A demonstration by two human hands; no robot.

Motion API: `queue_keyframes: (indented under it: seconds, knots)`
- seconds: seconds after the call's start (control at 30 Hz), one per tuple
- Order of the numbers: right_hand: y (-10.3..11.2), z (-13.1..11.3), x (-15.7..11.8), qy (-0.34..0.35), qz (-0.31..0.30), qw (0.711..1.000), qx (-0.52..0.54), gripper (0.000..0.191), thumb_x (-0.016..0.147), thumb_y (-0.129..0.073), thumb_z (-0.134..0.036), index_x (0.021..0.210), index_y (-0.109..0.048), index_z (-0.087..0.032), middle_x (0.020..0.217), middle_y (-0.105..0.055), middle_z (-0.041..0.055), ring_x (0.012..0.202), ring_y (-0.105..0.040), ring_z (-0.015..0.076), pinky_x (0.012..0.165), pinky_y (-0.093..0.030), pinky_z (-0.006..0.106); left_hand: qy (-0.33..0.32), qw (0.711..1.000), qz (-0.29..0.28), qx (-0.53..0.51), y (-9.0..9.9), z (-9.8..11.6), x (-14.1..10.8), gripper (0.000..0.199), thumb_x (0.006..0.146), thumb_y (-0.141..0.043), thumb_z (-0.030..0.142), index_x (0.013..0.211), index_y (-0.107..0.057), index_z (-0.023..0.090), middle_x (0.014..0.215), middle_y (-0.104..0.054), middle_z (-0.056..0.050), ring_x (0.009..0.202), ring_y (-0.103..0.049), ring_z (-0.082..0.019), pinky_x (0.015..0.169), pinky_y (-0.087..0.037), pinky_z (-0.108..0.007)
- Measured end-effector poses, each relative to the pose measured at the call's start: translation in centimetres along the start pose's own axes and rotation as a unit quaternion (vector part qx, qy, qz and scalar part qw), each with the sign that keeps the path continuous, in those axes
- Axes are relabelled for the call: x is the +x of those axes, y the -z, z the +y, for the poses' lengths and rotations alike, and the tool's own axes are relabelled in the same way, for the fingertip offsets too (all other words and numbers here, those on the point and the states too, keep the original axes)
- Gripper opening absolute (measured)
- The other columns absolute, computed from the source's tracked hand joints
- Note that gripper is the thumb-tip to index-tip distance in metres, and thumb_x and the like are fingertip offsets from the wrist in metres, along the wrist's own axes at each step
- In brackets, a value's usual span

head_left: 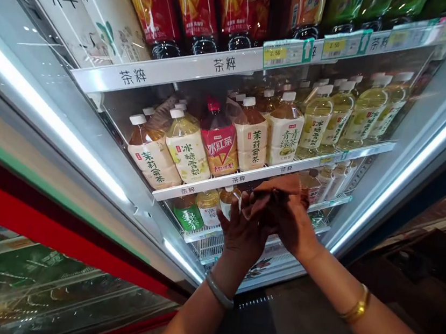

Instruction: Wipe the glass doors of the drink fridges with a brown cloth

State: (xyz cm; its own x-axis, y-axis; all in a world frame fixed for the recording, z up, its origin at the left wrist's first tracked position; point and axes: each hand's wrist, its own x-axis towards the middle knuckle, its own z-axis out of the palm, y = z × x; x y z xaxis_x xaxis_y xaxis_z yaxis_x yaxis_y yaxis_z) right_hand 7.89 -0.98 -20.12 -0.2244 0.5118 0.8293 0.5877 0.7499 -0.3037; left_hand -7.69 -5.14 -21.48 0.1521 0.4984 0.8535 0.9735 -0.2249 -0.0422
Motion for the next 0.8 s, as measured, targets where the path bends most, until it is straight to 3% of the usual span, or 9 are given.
queue_keyframes:
  seconds: [0.1, 0.23, 0.43, 0.6, 0.8]
  knots:
    - [0.5, 0.3, 0.0, 0.023, 0.046, 0.999, -0.018, 0.062, 0.096, -0.058, -0.023, 0.156, -0.045, -0.029, 0.140, -0.065, 0.0126, 0.135, -0.060, 0.0313, 0.117, -0.049, 0.059, 0.000, 1.000, -0.002, 0.009, 0.1, 0.3, 0.2, 0.067, 0.094, -0.059, 0.059, 0.149, -0.059, 0.019, 0.158, -0.054, -0.013, 0.164, 0.014, -0.024, 0.129, 0.020, -0.054]
    - [0.2, 0.2, -0.7, 0.064, 0.066, 0.992, -0.085, 0.075, 0.094, -0.061, -0.024, 0.163, -0.032, -0.031, 0.145, -0.060, 0.0148, 0.138, -0.057, 0.0334, 0.113, -0.053, 0.058, -0.010, 1.000, 0.012, -0.016, 0.4, 0.3, 0.3, 0.070, 0.095, -0.058, 0.058, 0.151, -0.055, 0.015, 0.160, -0.052, -0.015, 0.164, 0.010, -0.025, 0.129, 0.018, -0.054]
    - [0.3, 0.5, -1.7, 0.073, 0.049, 0.988, -0.124, 0.066, 0.097, -0.058, -0.046, 0.158, -0.040, -0.033, 0.148, -0.055, 0.0160, 0.140, -0.054, 0.0406, 0.110, -0.053, 0.062, -0.030, 0.998, 0.025, -0.050, 1.5, 0.0, 0.8, 0.062, 0.098, -0.055, 0.058, 0.143, -0.063, 0.015, 0.159, -0.053, -0.013, 0.165, 0.007, -0.023, 0.130, 0.018, -0.049]
    - [0.2, 0.8, -2.0, 0.045, 0.053, 0.994, -0.086, 0.060, 0.095, -0.060, -0.047, 0.153, -0.048, -0.035, 0.145, -0.056, 0.0169, 0.132, -0.060, 0.0407, 0.106, -0.055, 0.062, -0.023, 0.998, -0.005, -0.059, 1.6, 0.1, 0.5, 0.070, 0.093, -0.065, 0.059, 0.149, -0.058, 0.019, 0.165, -0.045, -0.011, 0.164, 0.011, -0.023, 0.130, 0.020, -0.049]
    - [-0.1, 1.1, -2.1, 0.061, 0.052, 0.992, -0.093, 0.057, 0.099, -0.054, -0.048, 0.154, -0.047, -0.033, 0.145, -0.055, 0.0159, 0.136, -0.057, 0.0375, 0.108, -0.053, 0.062, -0.018, 0.998, -0.033, -0.052, 1.2, 0.4, 0.3, 0.080, 0.088, -0.070, 0.064, 0.154, -0.052, 0.024, 0.170, -0.036, -0.011, 0.164, 0.015, -0.026, 0.128, 0.023, -0.052]
